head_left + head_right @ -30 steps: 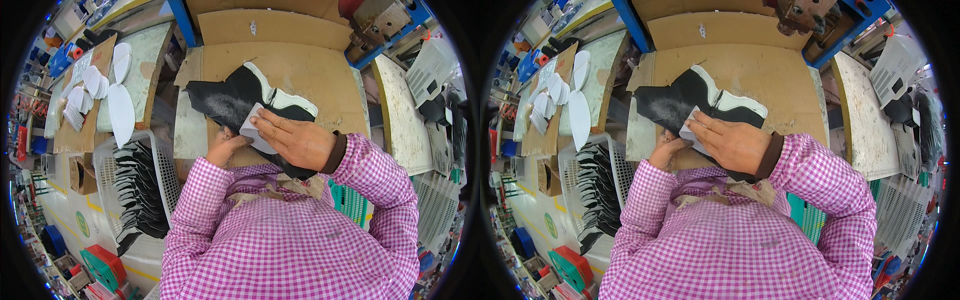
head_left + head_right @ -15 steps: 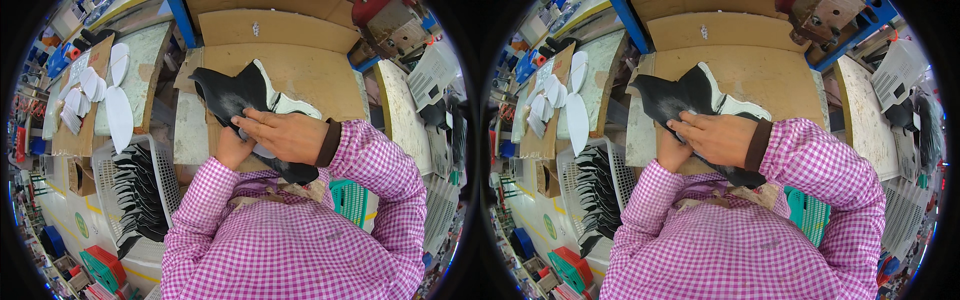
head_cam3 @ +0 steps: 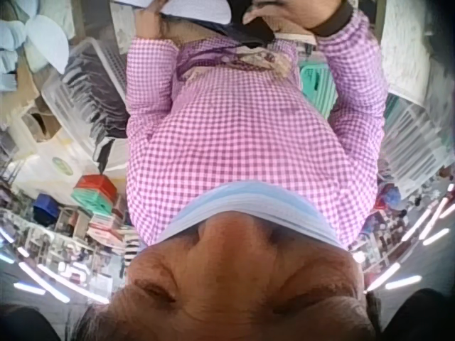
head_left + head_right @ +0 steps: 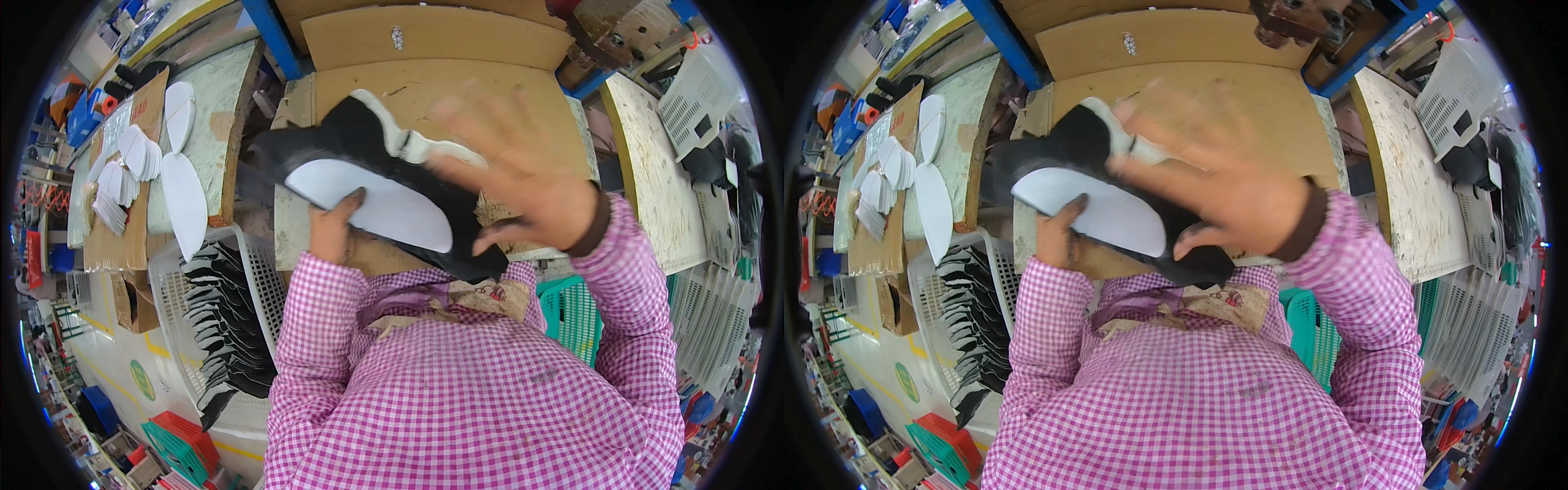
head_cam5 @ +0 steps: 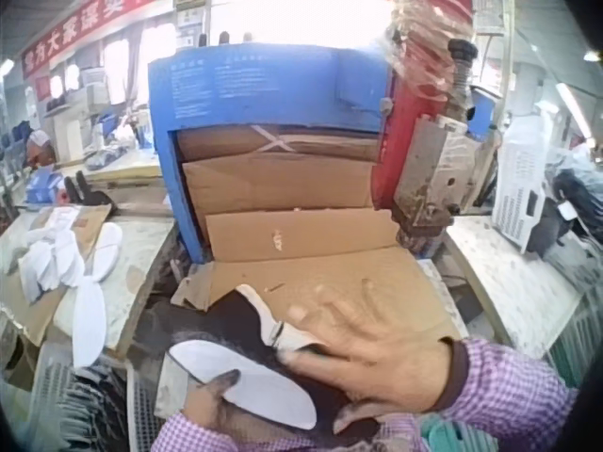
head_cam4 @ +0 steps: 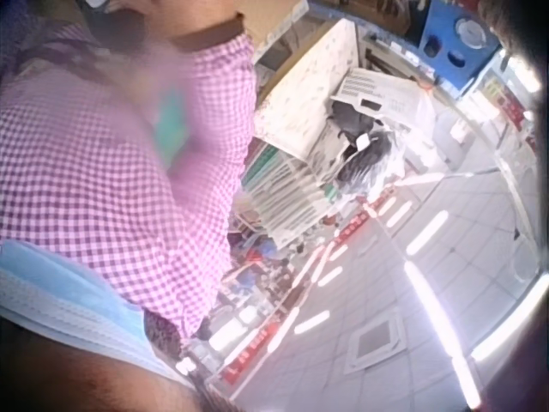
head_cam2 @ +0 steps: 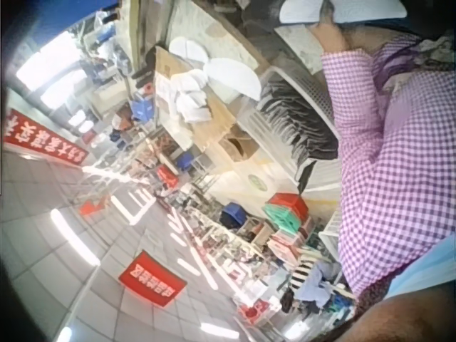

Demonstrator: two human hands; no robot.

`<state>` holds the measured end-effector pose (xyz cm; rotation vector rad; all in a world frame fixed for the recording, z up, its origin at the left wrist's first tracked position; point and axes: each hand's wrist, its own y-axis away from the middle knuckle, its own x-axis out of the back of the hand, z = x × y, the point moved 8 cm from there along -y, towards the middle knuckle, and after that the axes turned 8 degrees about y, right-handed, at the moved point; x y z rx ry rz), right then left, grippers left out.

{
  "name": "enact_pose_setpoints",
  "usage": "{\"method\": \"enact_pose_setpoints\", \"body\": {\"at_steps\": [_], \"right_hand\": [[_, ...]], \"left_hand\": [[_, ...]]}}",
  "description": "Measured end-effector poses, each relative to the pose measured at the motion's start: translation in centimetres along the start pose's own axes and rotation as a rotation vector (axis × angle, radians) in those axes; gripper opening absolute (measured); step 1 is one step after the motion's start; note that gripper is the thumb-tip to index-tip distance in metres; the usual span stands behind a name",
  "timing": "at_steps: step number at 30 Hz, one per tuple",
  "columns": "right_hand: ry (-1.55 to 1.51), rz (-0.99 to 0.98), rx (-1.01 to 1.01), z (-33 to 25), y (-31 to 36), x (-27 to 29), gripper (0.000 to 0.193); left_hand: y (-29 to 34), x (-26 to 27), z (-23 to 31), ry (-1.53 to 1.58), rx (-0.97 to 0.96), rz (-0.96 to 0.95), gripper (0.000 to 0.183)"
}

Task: The person places white plastic sheets under a vertical cutting machine and presses down to cut them into smaller pieces. They repeatedly pick up sheets, position them under the cutter, and place the cut pieces on the table.

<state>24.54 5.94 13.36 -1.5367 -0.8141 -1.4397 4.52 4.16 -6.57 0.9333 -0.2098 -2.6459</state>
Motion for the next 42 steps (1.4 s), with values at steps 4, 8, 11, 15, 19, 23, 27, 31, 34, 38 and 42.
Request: {"method": "enact_pose_setpoints", "body": {"at_steps": [4,8,11,15,19,23,27,31,34,38,42], "right_hand": [[-0.521,0.329,-0.277,4.1,4.3,0.3,0.091],[-1.276,0.154,-0.728,2.8,8.3,-9.7,0.081],[-1.365,0.142,-0.756,2.5,9.0,-12.2,0.076],[-1.361,0.090,-0.742,4.2,9.6,-11.9,0.063],[-1.168,0.126,-0.669,4.8,9.7,-11.7,0.059],[-1.018,0.140,-0.609,4.2,9.3,-12.5,0.057],[-0.485,-0.263,-0.613,2.0,8.6,-14.8,0.050],[0.248,-0.229,-0.400,-0.3,7.0,-12.0,0.044],[0.047,-0.022,-0.212,-3.2,4.0,-11.3,0.049],[-0.034,-0.174,0.022,-7.8,-0.2,-16.4,0.061],[-0.128,-0.102,0.016,-8.2,0.6,-17.3,0.063]], "left_hand": [[-0.3,1.8,3.1,-0.042,-0.128,0.065,0.029],[1.1,-0.2,4.1,0.105,-0.192,0.064,0.028],[2.5,-2.1,4.1,0.080,-0.177,0.074,0.029],[4.0,-2.9,5.0,-0.259,-0.308,0.084,0.029],[4.5,-2.2,4.2,-0.445,-0.425,0.040,0.024],[3.4,-1.2,2.4,-0.619,-0.446,-0.072,0.023],[2.4,0.6,-0.1,-0.657,-0.430,-0.054,0.021],[2.3,1.2,-0.6,-0.708,-0.495,-0.081,0.021],[2.1,1.5,-0.9,-0.706,-0.446,-0.043,0.021],[2.3,1.0,-0.6,-0.669,-0.424,-0.016,0.020],[3.1,-1.2,1.7,-0.898,-0.546,-0.145,0.015]]}}
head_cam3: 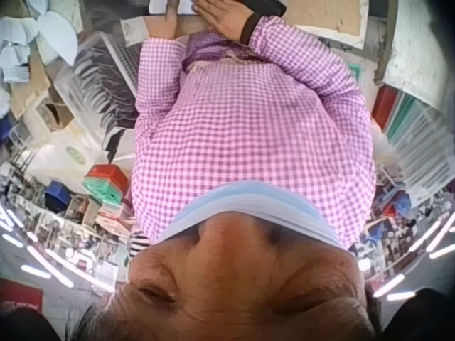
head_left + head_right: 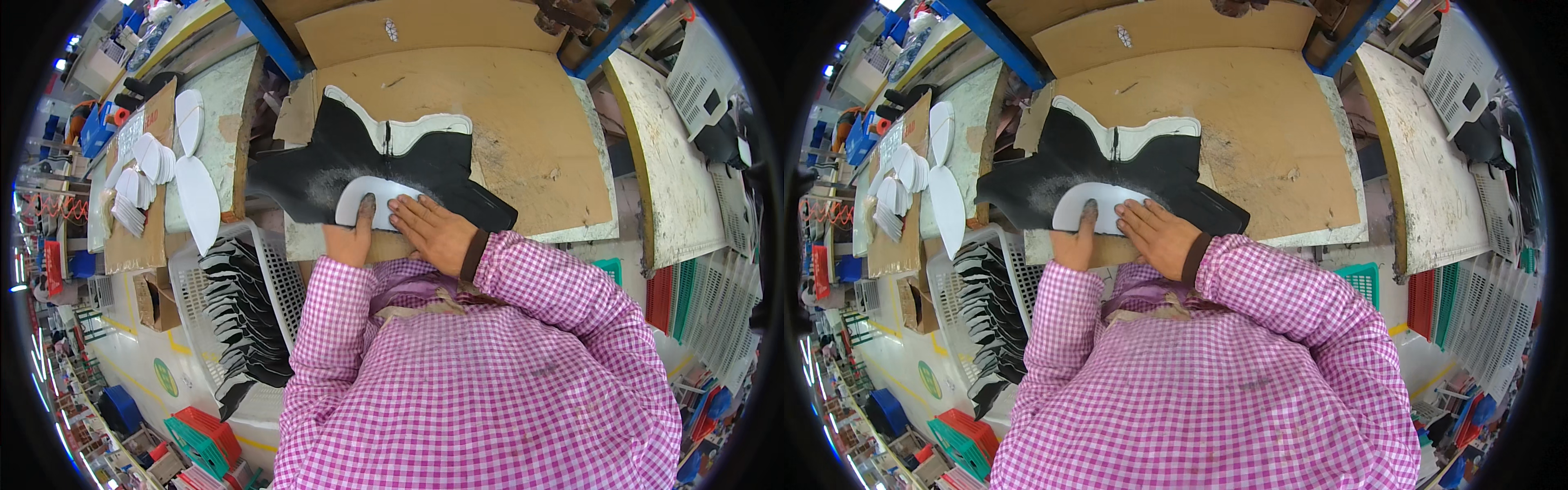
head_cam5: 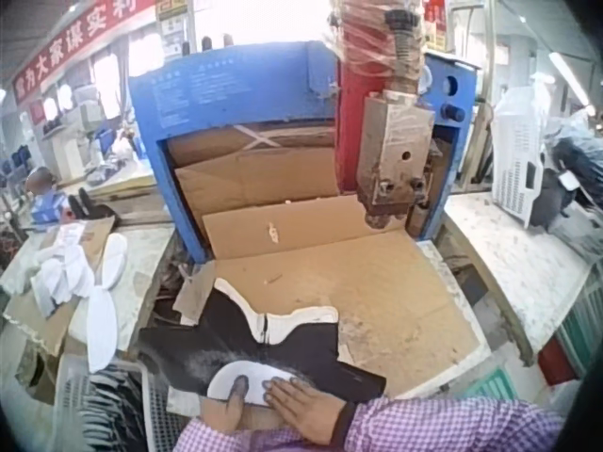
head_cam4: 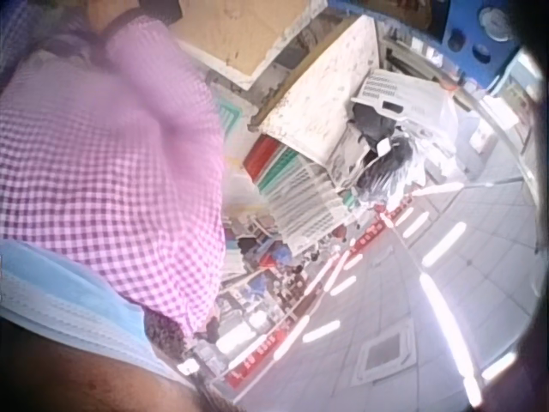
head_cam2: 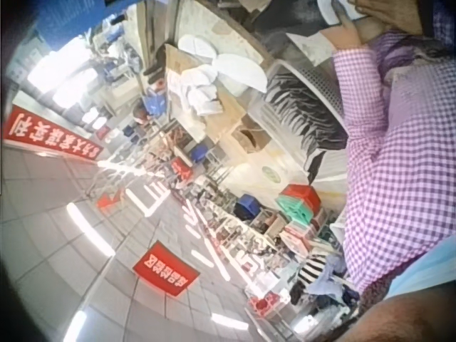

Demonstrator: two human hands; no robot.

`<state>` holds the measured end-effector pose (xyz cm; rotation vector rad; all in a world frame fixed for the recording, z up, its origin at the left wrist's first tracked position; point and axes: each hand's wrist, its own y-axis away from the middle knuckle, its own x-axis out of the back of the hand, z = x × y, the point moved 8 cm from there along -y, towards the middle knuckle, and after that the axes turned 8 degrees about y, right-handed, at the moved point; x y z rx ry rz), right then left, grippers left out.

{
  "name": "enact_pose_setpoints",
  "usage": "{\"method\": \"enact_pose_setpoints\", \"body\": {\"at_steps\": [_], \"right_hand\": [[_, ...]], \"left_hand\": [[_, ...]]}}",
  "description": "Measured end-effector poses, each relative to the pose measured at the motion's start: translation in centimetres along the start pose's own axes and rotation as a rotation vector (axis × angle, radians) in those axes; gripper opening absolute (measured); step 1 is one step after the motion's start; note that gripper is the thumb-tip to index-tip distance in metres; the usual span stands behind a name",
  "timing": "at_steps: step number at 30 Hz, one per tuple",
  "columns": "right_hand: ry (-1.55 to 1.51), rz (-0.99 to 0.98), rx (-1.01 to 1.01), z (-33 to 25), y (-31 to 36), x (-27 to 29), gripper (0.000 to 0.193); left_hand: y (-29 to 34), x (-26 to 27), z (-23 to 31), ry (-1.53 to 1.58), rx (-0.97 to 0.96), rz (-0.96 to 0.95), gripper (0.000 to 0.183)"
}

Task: The person places white plastic sheets under a vertical cutting machine and presses down to cut them into smaller pieces. They repeatedly pick up sheets, position them under the cutter, and place the cut pieces on the table.

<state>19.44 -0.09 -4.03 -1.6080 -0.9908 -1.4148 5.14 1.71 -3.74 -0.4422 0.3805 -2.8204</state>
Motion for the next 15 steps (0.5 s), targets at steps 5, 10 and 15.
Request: {"method": "enact_pose_setpoints", "body": {"at_steps": [5,10,15], "right_hand": [[0.077,0.045,0.042,-0.3,0.0,0.8,0.066],[0.205,0.046,0.046,0.0,-0.5,0.9,0.057],[0.204,0.032,0.050,0.4,0.2,0.6,0.053]], "left_hand": [[-1.0,2.1,3.2,0.082,0.091,0.073,0.017],[2.7,-4.5,8.8,-0.620,-0.372,-0.281,0.036],[4.0,-7.1,9.0,-0.464,-0.520,-0.334,0.037]]}}
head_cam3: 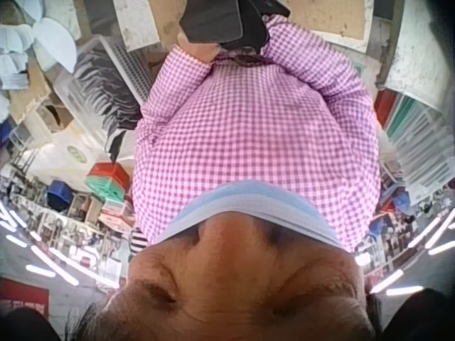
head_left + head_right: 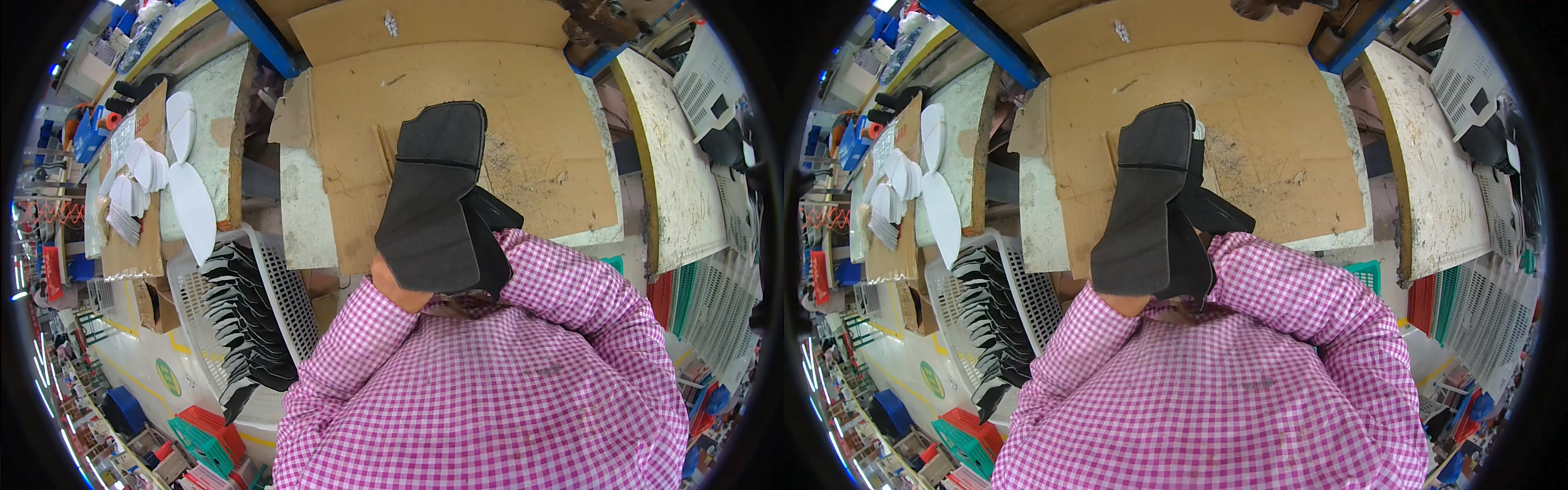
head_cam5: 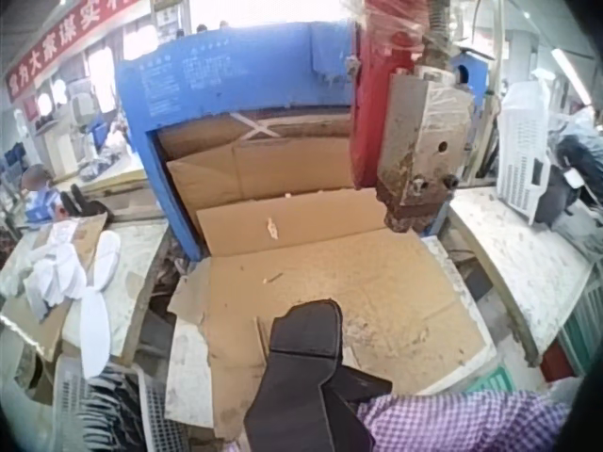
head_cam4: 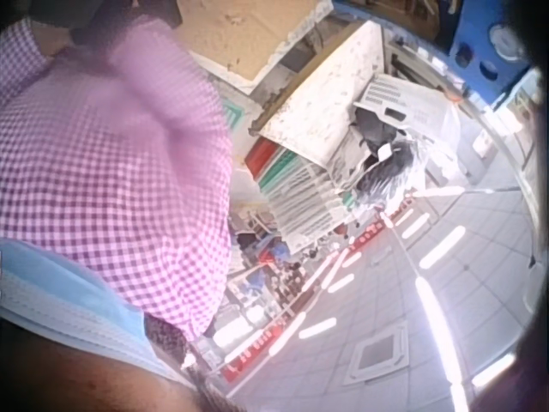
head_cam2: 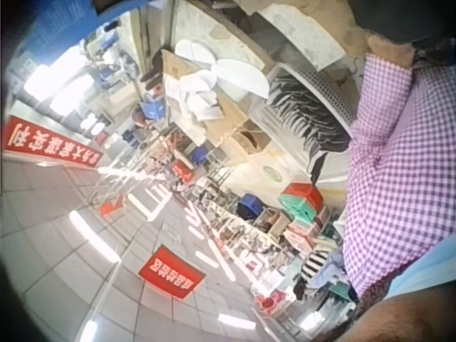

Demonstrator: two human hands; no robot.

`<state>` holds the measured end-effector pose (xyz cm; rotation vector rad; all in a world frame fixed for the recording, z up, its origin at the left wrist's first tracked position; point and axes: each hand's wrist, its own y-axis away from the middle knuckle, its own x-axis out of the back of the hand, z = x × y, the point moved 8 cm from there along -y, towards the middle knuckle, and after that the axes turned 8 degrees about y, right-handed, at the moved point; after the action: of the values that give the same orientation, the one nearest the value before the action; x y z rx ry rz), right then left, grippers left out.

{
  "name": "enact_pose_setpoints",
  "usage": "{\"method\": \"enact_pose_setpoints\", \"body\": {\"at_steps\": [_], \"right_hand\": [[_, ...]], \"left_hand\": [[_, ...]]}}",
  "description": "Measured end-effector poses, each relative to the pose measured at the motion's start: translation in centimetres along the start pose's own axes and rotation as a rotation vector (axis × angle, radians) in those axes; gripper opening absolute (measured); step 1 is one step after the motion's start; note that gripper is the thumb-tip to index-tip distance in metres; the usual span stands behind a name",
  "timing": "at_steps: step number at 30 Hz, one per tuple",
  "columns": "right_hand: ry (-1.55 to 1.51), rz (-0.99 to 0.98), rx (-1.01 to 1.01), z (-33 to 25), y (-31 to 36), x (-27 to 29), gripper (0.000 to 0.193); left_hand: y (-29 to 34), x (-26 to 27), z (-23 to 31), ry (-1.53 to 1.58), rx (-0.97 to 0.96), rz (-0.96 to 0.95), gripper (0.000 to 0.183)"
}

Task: The person places white plastic sheets under a vertical cutting machine and presses down to cut them into smaller pieces. They repeatedly pick up sheets, position them under the cutter, and place the cut pieces on the table.

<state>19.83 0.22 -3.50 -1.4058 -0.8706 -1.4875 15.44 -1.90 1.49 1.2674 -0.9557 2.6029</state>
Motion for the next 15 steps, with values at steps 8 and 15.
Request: {"method": "enact_pose_setpoints", "body": {"at_steps": [8,15], "right_hand": [[-0.786,0.080,-0.116,2.4,-0.2,4.1,0.034],[-1.707,0.110,-0.177,0.7,4.6,7.6,0.045]], "left_hand": [[3.5,8.6,-7.8,0.320,0.524,0.568,0.030],[6.3,13.0,-8.8,0.667,0.715,1.082,0.031]]}}
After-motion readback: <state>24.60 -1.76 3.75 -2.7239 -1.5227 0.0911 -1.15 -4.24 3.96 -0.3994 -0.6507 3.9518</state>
